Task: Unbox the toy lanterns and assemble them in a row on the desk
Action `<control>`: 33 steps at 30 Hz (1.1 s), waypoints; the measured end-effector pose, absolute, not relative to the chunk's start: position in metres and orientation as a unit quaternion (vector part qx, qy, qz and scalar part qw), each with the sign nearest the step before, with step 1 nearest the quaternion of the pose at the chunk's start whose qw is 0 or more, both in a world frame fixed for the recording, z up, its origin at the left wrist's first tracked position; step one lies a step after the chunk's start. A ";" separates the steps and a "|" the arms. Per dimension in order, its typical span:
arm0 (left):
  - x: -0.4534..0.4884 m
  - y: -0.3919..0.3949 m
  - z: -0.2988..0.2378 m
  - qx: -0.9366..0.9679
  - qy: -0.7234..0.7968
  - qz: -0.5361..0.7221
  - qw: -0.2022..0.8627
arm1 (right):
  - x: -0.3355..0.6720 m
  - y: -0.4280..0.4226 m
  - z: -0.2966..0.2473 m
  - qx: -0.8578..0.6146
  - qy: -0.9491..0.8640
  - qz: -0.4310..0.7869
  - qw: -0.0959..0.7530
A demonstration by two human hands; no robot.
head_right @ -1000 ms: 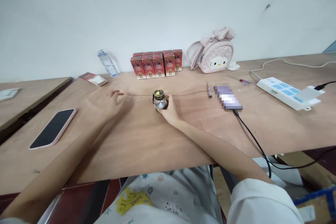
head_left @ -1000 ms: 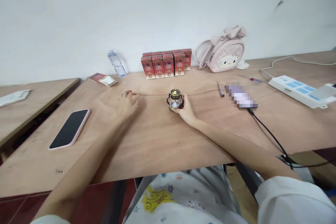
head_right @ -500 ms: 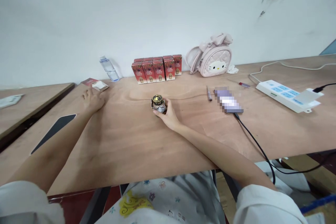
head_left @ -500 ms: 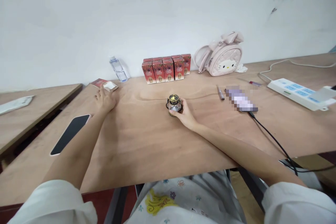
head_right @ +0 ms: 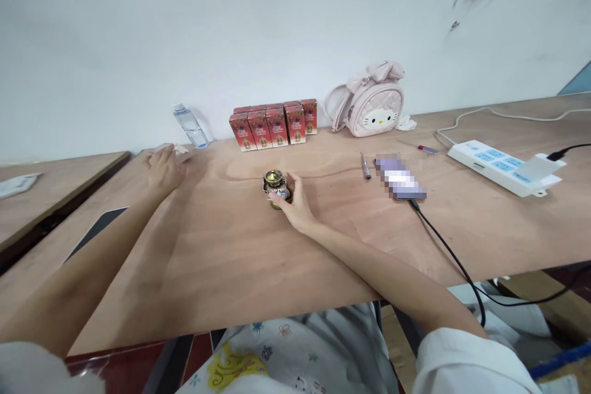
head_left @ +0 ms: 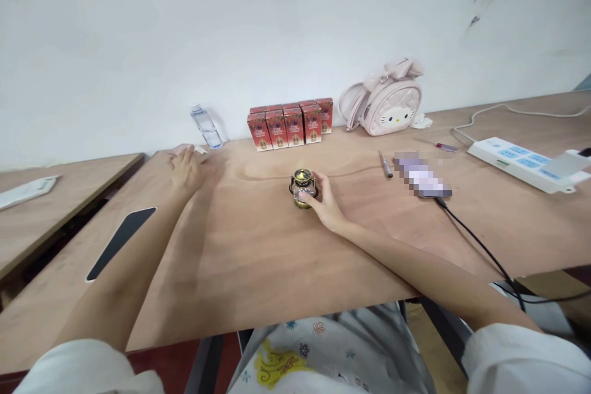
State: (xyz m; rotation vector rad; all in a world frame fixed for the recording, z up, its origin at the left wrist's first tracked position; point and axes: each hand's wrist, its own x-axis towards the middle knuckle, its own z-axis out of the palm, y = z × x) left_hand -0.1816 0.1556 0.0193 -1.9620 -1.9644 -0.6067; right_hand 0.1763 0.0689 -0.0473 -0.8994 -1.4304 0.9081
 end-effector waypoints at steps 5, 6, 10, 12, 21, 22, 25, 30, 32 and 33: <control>-0.145 0.112 0.031 -0.691 -0.624 -0.274 0.242 | 0.186 0.056 -0.047 -0.372 -0.725 0.101 0.571; -0.137 0.100 0.033 -0.704 -0.616 -0.264 0.235 | 0.186 0.052 -0.048 -0.322 -0.779 0.063 0.535; -0.105 0.055 0.031 -0.802 -0.504 -0.263 0.183 | 0.174 0.037 -0.048 -0.095 -0.917 -0.040 0.385; -0.089 0.040 0.022 -0.851 -0.414 -0.278 0.166 | 0.167 0.031 -0.045 -0.104 -0.915 -0.088 0.380; -0.049 0.024 -0.002 -0.857 -0.329 -0.377 0.124 | 0.163 0.030 -0.034 -0.279 -0.907 -0.115 0.294; -0.048 0.024 0.002 -0.854 -0.340 -0.378 0.111 | 0.163 0.030 -0.033 -0.292 -0.906 -0.114 0.283; -0.045 0.024 0.012 -0.865 -0.358 -0.348 0.047 | 0.162 0.028 -0.031 -0.315 -0.908 -0.114 0.251; -0.037 0.024 0.017 -0.886 -0.360 -0.290 -0.007 | 0.162 0.026 -0.028 -0.339 -0.911 -0.085 0.219; -0.037 0.020 0.015 -0.896 -0.353 -0.271 -0.003 | 0.162 0.026 -0.029 -0.348 -0.909 -0.093 0.211; -0.037 0.018 0.015 -0.899 -0.348 -0.265 0.001 | 0.163 0.026 -0.030 -0.349 -0.907 -0.102 0.211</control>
